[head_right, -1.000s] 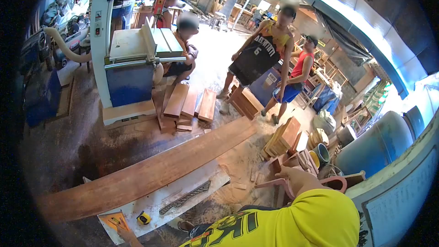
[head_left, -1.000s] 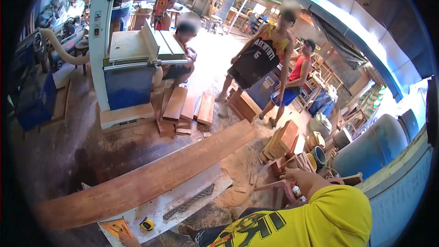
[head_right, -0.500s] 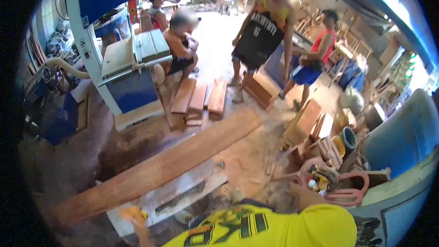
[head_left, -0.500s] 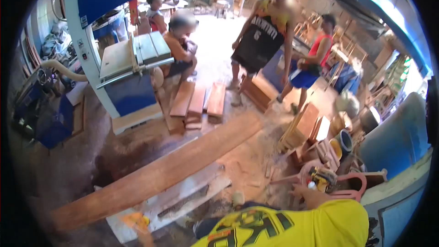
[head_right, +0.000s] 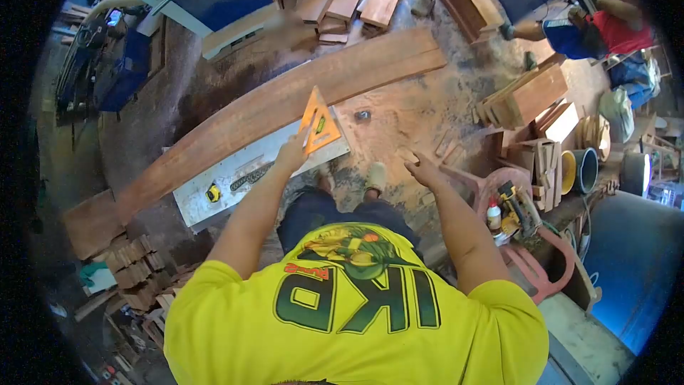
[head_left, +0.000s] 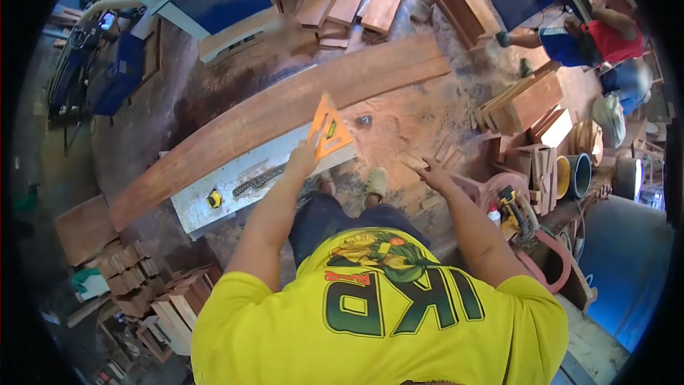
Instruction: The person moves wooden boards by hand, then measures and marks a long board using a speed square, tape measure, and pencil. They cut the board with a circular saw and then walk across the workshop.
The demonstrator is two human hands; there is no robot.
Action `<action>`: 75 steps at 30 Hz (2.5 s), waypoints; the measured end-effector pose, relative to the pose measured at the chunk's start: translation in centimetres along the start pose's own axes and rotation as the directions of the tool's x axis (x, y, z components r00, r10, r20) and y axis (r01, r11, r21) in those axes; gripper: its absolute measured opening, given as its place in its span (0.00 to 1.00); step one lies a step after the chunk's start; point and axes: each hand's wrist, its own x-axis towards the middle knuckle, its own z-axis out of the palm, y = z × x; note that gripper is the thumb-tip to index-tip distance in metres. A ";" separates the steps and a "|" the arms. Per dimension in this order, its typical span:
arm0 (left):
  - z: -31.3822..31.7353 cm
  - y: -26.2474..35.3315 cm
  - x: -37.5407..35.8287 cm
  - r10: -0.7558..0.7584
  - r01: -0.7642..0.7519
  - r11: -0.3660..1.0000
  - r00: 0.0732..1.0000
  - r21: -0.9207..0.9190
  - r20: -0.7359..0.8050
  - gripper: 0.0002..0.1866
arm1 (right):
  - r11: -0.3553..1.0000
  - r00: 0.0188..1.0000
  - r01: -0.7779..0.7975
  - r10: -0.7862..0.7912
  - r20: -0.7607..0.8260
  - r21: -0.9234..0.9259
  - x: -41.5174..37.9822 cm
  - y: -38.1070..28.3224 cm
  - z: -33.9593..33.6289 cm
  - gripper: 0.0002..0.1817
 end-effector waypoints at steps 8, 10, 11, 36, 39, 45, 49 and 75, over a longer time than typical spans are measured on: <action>1.6 -1.6 16.5 0.059 -0.068 0.983 0.997 0.169 0.058 0.32 | 0.977 0.999 -0.004 -0.005 0.040 0.215 2.9 -3.6 10.3 0.35; 1.1 -1.0 17.8 0.069 -0.074 0.980 0.997 0.185 0.035 0.37 | 0.973 0.999 -0.033 0.024 0.039 0.229 4.3 -3.2 13.0 0.35; 0.7 -0.8 17.9 0.078 -0.087 0.977 0.996 0.193 0.052 0.37 | 0.973 0.999 -0.043 0.036 0.034 0.226 5.0 -3.0 14.1 0.35; 4.6 -1.2 19.1 0.456 -0.445 0.890 0.866 0.099 -0.204 0.20 | 0.952 0.979 -0.177 0.197 -0.058 0.250 3.3 2.9 16.2 0.31; 4.2 0.5 19.4 0.365 -0.349 0.930 0.914 0.116 -0.176 0.22 | 0.945 0.972 -0.232 0.235 0.015 0.229 3.7 4.8 13.8 0.32; 3.3 4.3 20.3 0.196 -0.175 0.953 0.979 0.247 -0.060 0.40 | 0.920 0.959 -0.263 0.283 -0.025 0.291 3.5 11.8 10.0 0.31; 4.1 4.1 21.8 0.176 -0.166 0.932 0.984 0.321 -0.004 0.49 | 0.872 0.947 -0.279 0.318 -0.034 0.401 0.7 16.8 7.5 0.30; 2.6 5.4 20.8 0.163 -0.125 0.914 0.984 0.385 -0.066 0.42 | 0.905 0.764 -0.426 0.360 0.535 -0.001 6.8 22.1 19.2 0.47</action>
